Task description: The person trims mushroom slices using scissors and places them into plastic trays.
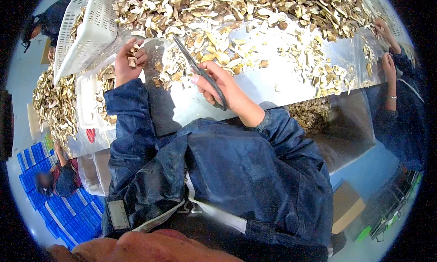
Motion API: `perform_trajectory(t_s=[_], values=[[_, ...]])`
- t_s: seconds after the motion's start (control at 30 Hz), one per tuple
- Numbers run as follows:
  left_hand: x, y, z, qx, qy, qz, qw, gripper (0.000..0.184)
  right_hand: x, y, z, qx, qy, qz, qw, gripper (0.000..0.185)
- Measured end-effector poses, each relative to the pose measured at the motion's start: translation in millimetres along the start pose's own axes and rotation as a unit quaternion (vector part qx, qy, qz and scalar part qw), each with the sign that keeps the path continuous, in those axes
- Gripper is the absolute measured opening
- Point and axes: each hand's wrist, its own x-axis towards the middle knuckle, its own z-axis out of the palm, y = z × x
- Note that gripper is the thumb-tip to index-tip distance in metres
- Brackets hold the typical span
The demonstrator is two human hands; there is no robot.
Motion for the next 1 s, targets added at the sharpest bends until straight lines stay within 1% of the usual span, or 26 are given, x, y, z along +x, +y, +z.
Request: perform_trajectory(t_s=[0.03,0.07,0.13,0.17,0.27,0.3,0.4,0.43,0.47,0.53,0.57,0.67,0.7,0.8,0.83,0.93,0.97,1.0], values=[[1.3,0.8,3.1,0.013,0.018,0.013,1.0,0.005,-0.2,-0.4,0.1,-0.001,0.001,0.0,1.0,0.031],[6.2,-1.5,3.5,0.102,0.023,0.047,0.993,0.007,-0.4,-0.7,0.3,-0.002,0.001,0.0,1.0,0.031],[23.0,-9.5,1.5,0.275,0.032,0.113,0.954,0.011,-1.2,-1.0,0.9,-0.002,0.003,-0.001,1.0,0.031],[32.0,-14.0,0.7,0.397,0.057,0.168,0.901,0.015,-1.5,-1.1,1.2,-0.001,0.004,-0.003,1.0,0.031],[51.8,-27.0,-12.6,0.527,0.061,0.266,0.805,0.019,-2.2,-1.0,0.5,0.005,0.005,-0.006,1.0,0.031],[37.5,-25.4,-4.9,0.53,0.063,0.264,0.804,0.021,-2.4,-0.5,-0.3,0.009,0.004,-0.005,1.0,0.031],[-8.0,-14.5,12.6,0.505,0.081,0.155,0.845,0.022,-0.1,3.1,-4.3,0.006,-0.012,-0.017,1.0,0.031],[-16.1,-8.6,9.1,0.5,0.059,0.087,0.859,0.019,1.5,5.4,-3.9,0.013,-0.011,-0.019,1.0,0.03],[-27.6,-3.9,6.8,0.464,0.011,0.048,0.885,0.02,3.4,7.7,-3.3,0.02,-0.01,-0.023,0.999,0.029],[-36.7,1.5,-2.6,0.466,-0.044,0.0,0.884,0.022,5.0,8.5,-2.5,0.026,-0.005,-0.024,0.999,0.028],[-37.1,2.2,-4.9,0.472,-0.037,0.005,0.881,0.02,4.6,7.6,-2.0,0.025,-0.002,-0.021,0.999,0.028],[-28.4,5.6,-2.1,0.546,0.056,0.098,0.83,0.02,3.4,5.1,-0.5,0.026,-0.003,-0.014,1.0,0.028],[-14.9,4.7,-9.7,0.606,0.062,0.158,0.777,0.023,2.7,3.9,-0.9,0.026,-0.003,-0.013,1.0,0.028],[9.8,-8.5,-9.3,0.687,0.049,0.34,0.64,0.026,1.3,4.1,0.2,0.023,0.005,-0.022,0.999,0.028],[15.5,-11.5,-6.4,0.715,0.068,0.311,0.622,0.027,0.1,3.7,-0.7,0.016,0.0,-0.026,1.0,0.029],[21.9,-14.2,-8.1,0.735,0.048,0.304,0.604,0.023,-1.6,2.8,-3.0,0.003,-0.009,-0.033,0.999,0.031],[21.2,-15.6,-12.0,0.741,0.04,0.337,0.579,0.022,-1.6,3.0,-3.1,0.003,-0.007,-0.031,0.999,0.031],[12.2,-14.9,-9.2,0.735,0.042,0.304,0.605,0.022,-2.0,3.8,-2.9,0.002,-0.007,-0.028,1.0,0.031]])
